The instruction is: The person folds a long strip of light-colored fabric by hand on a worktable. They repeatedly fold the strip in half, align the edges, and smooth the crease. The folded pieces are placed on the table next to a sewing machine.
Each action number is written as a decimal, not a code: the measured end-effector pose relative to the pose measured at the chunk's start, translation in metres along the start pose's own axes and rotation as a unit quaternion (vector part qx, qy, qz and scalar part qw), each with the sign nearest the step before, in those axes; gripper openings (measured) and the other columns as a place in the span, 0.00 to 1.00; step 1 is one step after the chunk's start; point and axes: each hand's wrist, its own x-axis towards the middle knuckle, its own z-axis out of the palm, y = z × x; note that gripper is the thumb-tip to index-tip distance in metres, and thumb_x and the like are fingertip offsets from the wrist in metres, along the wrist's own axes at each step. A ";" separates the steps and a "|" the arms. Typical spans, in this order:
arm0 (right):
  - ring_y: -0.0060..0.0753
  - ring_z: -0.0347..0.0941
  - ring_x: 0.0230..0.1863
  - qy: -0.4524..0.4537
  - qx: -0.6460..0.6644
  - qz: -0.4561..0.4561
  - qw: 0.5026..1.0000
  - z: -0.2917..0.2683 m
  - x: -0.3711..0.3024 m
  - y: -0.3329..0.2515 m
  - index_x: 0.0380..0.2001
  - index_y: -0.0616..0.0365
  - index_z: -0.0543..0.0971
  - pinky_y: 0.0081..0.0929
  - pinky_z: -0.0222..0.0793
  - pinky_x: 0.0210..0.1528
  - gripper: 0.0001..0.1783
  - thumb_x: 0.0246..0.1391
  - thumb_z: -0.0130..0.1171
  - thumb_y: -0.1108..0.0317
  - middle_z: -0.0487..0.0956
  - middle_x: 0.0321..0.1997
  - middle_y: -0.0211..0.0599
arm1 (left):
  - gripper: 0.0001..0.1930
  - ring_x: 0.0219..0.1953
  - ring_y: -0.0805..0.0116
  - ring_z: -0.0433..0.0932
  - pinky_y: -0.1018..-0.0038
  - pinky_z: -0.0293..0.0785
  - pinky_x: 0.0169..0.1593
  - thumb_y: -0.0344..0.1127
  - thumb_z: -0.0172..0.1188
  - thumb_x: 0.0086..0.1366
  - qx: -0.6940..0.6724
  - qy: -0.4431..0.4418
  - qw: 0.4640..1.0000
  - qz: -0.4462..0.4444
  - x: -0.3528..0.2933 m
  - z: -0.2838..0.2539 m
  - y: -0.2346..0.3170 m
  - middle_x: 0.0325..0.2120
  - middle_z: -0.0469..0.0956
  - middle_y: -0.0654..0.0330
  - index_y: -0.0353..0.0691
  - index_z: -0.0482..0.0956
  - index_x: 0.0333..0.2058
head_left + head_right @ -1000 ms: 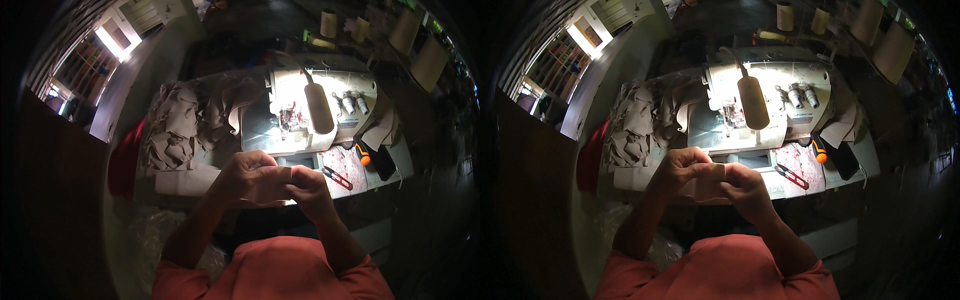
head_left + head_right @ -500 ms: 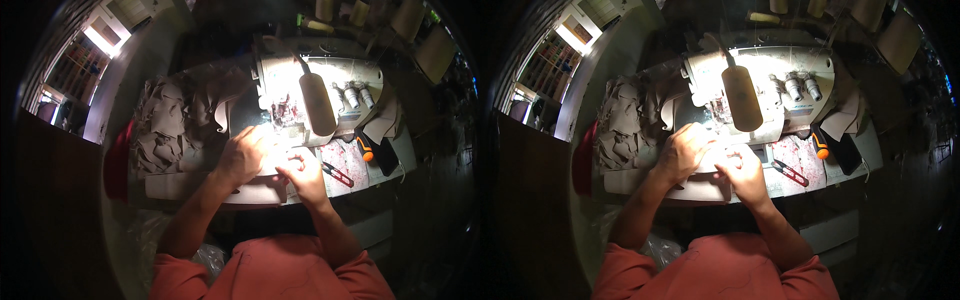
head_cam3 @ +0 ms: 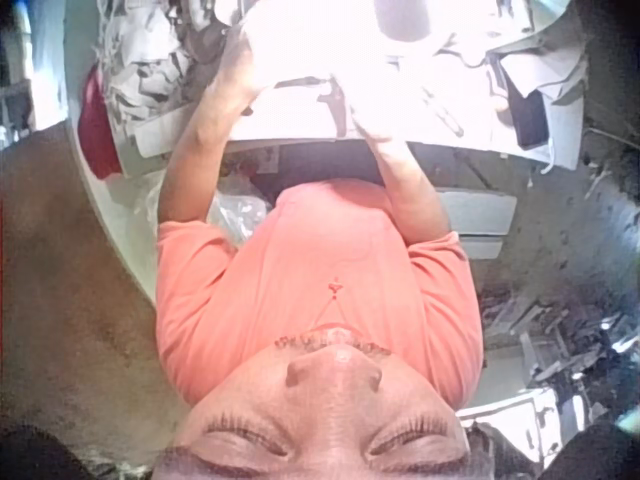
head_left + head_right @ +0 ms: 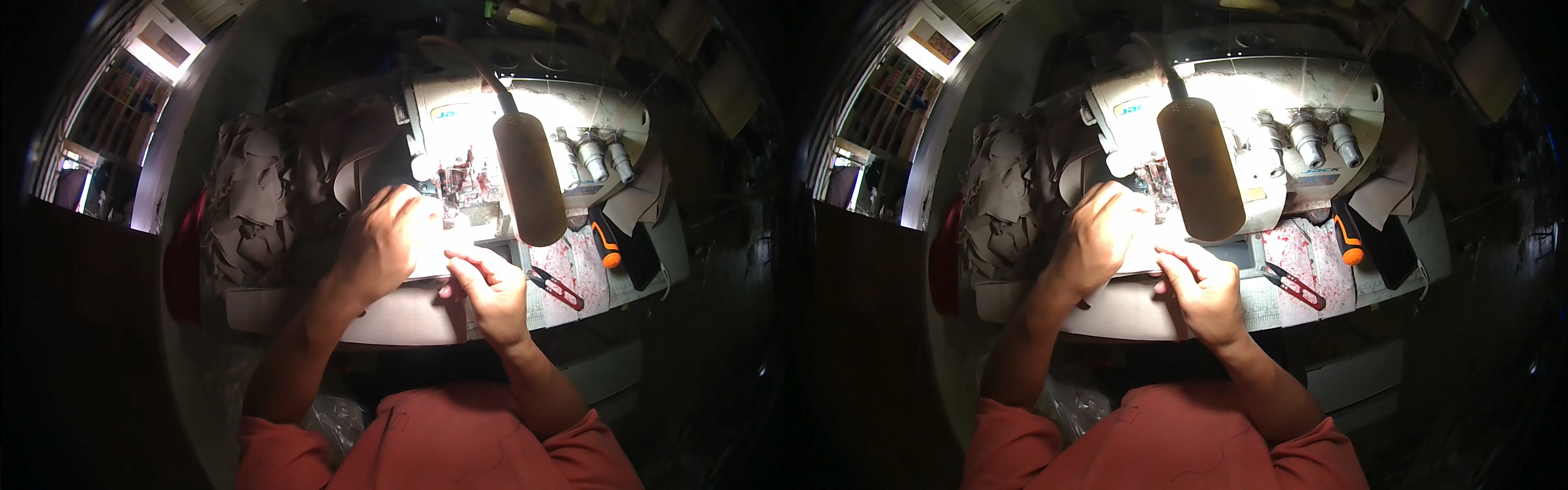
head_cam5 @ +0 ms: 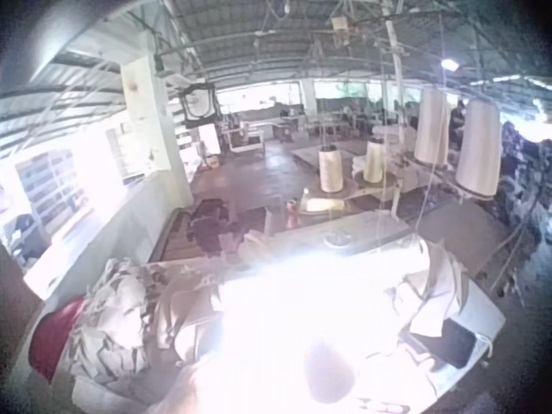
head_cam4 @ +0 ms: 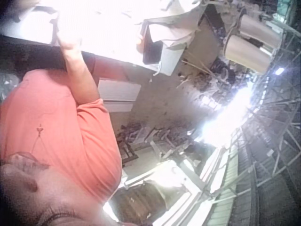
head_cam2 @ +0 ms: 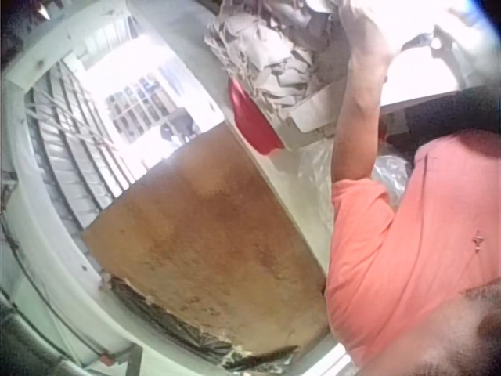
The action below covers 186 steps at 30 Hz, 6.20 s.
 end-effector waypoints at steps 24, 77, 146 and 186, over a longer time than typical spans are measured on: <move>0.29 0.66 0.24 0.001 -0.291 -0.125 0.949 -0.019 -0.019 0.014 0.20 0.62 0.72 0.23 0.62 0.26 0.05 0.38 0.59 0.76 0.70 0.22 0.34 | 0.18 0.35 0.62 0.74 0.72 0.71 0.39 0.43 0.44 0.62 0.073 0.251 0.949 -0.176 -0.012 -0.058 -0.080 0.30 0.74 0.52 0.38 0.67 0.46; 0.13 0.68 0.25 -0.106 0.051 0.085 0.989 0.000 -0.044 -0.047 0.31 0.66 0.73 0.11 0.65 0.26 0.07 0.46 0.56 0.76 0.75 0.25 0.31 | 0.07 0.25 0.81 0.68 0.82 0.66 0.29 0.33 0.53 0.57 -0.379 -0.007 0.886 -0.267 -0.044 -0.037 0.057 0.21 0.72 0.65 0.34 0.73 0.27; 0.31 0.77 0.29 -0.105 -0.230 -0.149 0.956 -0.010 -0.038 -0.061 0.40 0.56 0.71 0.22 0.71 0.30 0.16 0.45 0.57 0.73 0.78 0.26 0.39 | 0.07 0.27 0.79 0.72 0.81 0.68 0.31 0.32 0.61 0.50 -0.368 -0.058 0.902 -0.218 -0.042 -0.058 0.042 0.22 0.75 0.62 0.34 0.76 0.25; 0.18 0.70 0.23 0.003 0.048 0.016 0.999 0.002 -0.006 0.000 0.37 0.68 0.73 0.14 0.66 0.27 0.10 0.51 0.49 0.76 0.75 0.26 0.34 | 0.05 0.28 0.59 0.70 0.69 0.68 0.33 0.24 0.51 0.46 -0.030 0.032 0.998 -0.050 -0.004 0.006 0.005 0.24 0.70 0.57 0.36 0.72 0.25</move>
